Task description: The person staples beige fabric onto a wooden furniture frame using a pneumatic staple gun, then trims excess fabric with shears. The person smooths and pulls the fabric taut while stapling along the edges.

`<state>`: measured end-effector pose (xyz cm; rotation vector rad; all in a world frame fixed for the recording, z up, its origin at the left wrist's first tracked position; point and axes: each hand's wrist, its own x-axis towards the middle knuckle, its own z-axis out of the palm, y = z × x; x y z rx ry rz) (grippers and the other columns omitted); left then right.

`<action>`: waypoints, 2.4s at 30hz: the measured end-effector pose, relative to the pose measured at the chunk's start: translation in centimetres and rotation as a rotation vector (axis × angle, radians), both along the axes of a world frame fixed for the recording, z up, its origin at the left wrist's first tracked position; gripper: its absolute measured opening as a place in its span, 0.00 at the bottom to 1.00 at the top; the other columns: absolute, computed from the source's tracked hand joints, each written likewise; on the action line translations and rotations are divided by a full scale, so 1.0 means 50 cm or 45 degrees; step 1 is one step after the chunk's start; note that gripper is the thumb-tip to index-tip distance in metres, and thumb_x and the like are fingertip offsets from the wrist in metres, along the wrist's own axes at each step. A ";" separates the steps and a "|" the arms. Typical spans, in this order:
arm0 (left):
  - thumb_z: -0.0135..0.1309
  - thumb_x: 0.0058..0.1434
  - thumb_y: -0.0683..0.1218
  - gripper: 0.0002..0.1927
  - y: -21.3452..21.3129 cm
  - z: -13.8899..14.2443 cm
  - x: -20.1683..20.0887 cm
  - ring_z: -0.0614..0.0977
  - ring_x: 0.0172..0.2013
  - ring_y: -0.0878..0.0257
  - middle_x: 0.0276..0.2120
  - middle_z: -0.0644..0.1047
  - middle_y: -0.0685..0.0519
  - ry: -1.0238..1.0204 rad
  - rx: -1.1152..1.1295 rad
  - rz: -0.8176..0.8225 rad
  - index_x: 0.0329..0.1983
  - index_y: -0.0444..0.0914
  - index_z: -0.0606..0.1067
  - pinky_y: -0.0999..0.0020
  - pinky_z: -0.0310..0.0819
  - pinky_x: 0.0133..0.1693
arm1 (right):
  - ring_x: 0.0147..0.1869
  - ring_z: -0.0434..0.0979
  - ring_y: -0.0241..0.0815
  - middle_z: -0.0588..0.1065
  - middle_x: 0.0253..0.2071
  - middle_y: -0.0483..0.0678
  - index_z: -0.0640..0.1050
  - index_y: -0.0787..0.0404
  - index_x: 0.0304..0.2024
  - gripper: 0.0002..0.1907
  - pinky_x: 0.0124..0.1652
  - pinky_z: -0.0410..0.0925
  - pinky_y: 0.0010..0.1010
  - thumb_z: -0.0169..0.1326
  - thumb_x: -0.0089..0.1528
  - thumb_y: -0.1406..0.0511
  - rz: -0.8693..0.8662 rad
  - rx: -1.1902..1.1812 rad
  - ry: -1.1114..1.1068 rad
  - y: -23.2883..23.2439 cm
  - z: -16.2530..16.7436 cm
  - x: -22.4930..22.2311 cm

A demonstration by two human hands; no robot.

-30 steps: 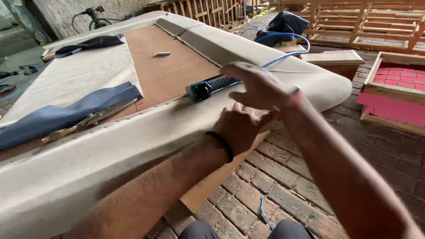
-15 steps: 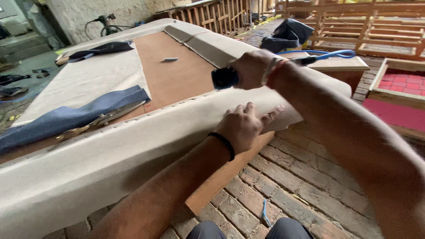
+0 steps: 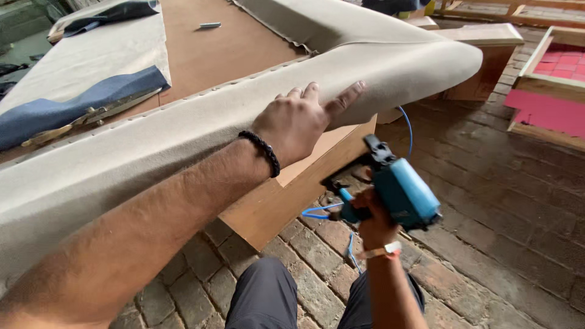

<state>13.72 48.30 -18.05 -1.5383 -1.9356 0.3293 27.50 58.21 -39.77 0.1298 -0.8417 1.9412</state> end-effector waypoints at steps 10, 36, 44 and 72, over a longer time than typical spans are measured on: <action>0.50 0.72 0.44 0.45 -0.006 -0.045 -0.031 0.85 0.36 0.46 0.48 0.78 0.32 0.204 0.262 -0.144 0.80 0.54 0.35 0.53 0.84 0.36 | 0.36 0.74 0.41 0.74 0.31 0.47 0.74 0.72 0.56 0.23 0.43 0.69 0.35 0.61 0.63 0.64 0.171 -0.065 0.095 -0.082 0.071 -0.161; 0.54 0.66 0.43 0.50 0.018 -0.014 0.010 0.83 0.24 0.57 0.35 0.77 0.44 0.340 0.161 -0.059 0.78 0.59 0.34 0.62 0.81 0.20 | 0.37 0.75 0.40 0.76 0.33 0.46 0.74 0.72 0.55 0.25 0.42 0.68 0.32 0.60 0.59 0.65 0.144 -0.019 0.104 0.003 0.067 -0.142; 0.54 0.71 0.41 0.50 0.016 -0.003 0.013 0.86 0.32 0.53 0.42 0.78 0.42 0.110 -0.019 0.074 0.80 0.58 0.34 0.58 0.85 0.29 | 0.35 0.74 0.40 0.72 0.30 0.46 0.75 0.71 0.54 0.23 0.41 0.68 0.33 0.62 0.60 0.64 0.244 -0.009 0.164 -0.050 0.055 -0.164; 0.27 0.71 0.71 0.46 -0.244 0.099 -0.218 0.40 0.80 0.53 0.80 0.42 0.44 -1.402 -0.468 -0.561 0.80 0.35 0.42 0.60 0.30 0.75 | 0.60 0.80 0.43 0.75 0.49 0.50 0.75 0.64 0.47 0.07 0.60 0.77 0.36 0.52 0.70 0.67 -0.879 0.941 -0.106 -0.105 0.352 -0.116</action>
